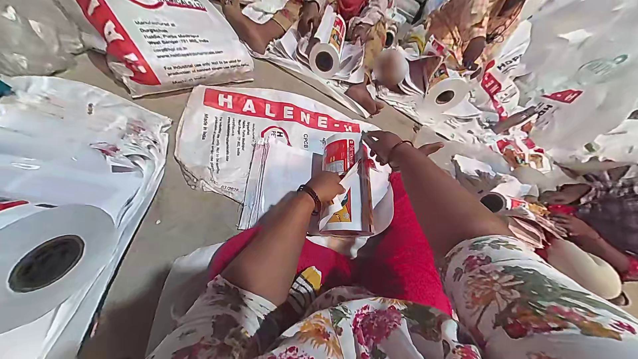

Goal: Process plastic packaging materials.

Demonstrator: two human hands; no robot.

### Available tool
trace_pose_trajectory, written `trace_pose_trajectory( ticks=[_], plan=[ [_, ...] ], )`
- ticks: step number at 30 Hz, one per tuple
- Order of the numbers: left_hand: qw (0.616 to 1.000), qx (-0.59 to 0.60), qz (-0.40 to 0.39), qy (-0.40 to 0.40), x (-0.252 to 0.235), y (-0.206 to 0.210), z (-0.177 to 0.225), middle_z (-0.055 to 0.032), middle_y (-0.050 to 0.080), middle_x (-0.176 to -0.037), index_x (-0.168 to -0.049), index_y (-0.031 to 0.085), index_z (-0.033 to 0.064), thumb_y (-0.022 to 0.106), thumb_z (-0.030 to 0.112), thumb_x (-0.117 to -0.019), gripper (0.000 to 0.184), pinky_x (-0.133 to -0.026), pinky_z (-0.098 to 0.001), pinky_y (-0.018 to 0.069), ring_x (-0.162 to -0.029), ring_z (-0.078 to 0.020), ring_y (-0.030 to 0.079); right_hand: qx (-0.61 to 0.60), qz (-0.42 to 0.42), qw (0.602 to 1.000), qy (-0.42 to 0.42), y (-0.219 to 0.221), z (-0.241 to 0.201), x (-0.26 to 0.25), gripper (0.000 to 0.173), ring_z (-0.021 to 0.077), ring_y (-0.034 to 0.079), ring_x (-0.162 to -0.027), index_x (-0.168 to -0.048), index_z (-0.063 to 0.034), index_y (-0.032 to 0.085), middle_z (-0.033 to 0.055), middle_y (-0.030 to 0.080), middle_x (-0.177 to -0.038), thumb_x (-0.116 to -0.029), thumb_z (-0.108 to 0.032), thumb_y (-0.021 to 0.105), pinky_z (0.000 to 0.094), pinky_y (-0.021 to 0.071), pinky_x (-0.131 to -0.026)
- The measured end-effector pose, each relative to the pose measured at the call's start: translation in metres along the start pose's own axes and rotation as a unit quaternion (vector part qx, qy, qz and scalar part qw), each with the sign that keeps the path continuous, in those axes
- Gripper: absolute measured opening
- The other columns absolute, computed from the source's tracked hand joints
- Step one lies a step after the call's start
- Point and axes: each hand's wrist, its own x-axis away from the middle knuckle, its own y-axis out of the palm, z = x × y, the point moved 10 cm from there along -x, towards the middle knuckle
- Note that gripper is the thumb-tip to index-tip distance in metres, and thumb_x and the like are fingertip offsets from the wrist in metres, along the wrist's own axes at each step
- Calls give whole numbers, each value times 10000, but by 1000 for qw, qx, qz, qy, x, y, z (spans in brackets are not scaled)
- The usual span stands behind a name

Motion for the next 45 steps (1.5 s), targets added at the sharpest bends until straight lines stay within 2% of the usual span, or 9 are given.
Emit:
trace_pose_trajectory(
  ticks=[4,8,12,17,20,23,30,37,45],
  plan=[
    [1000,1,-11,-2,-2,-1,1,-206,628,-1389,-1170,702,-21,613,262,-1021,332,-1095,-636,419,-1321,-369,576,64,-16,998,7,-1,-7,-5,466,238,636,-684,-1551,-237,440,166,675,-1025,-1087,-271,469,428,555,-621],
    [1000,1,-16,-6,2,-2,7,-250,666,-1230,-1077,702,-50,622,243,-1017,309,-1019,-645,449,-1225,-398,607,97,0,995,15,-1,-11,-6,442,284,672,-746,-1544,-173,435,194,672,-1056,-1107,-240,425,472,575,-676],
    [1000,8,-18,-7,2,-2,3,-217,617,-1396,-1124,706,-43,606,237,-1026,314,-1097,-631,416,-1337,-369,561,95,-13,995,7,-1,-15,-7,443,263,642,-717,-1544,-170,431,185,660,-1038,-1107,-240,427,450,559,-653],
    [1000,-10,-27,1,0,-1,3,-222,656,-1317,-1082,717,-35,598,240,-1022,305,-1048,-645,441,-1263,-385,604,108,-54,993,8,-3,-17,3,455,216,594,-659,-1565,-203,401,148,632,-979,-1119,-291,418,402,535,-604],
    [1000,3,-19,3,1,-1,4,-253,690,-1114,-1011,715,-47,632,222,-994,282,-957,-659,473,-1116,-410,645,160,-86,983,-14,4,-20,13,465,252,595,-678,-1541,-141,411,173,616,-981,-1138,-360,336,436,529,-625],
    [999,-15,-30,7,-2,1,2,-227,662,-1289,-1065,718,-37,627,224,-998,284,-1037,-649,446,-1247,-387,606,160,-118,980,-8,15,-17,35,449,225,555,-668,-1567,-186,379,148,591,-976,-1132,-300,360,414,503,-608],
    [1000,1,-1,9,1,-3,2,-259,662,-1259,-1170,684,-55,620,230,-1011,333,-1043,-653,443,-1243,-410,606,191,-204,960,34,43,-2,112,510,240,564,-695,-1627,-239,283,169,613,-1010,-1130,-253,392,420,506,-623],
    [999,49,11,10,9,-4,-9,-252,613,-1383,-1302,637,-52,597,189,-1027,367,-1110,-620,410,-1329,-392,561,23,-8,999,44,13,17,98,514,253,648,-716,-1610,-245,321,175,643,-1024,-1111,-287,436,454,575,-642],
    [994,105,-30,13,8,-8,-22,-240,642,-1328,-1412,582,15,636,218,-1028,437,-1083,-581,459,-1252,-362,619,36,-1,999,10,8,-7,28,460,294,661,-795,-1549,-215,425,201,645,-1133,-1091,-247,457,485,568,-691]
  ],
)
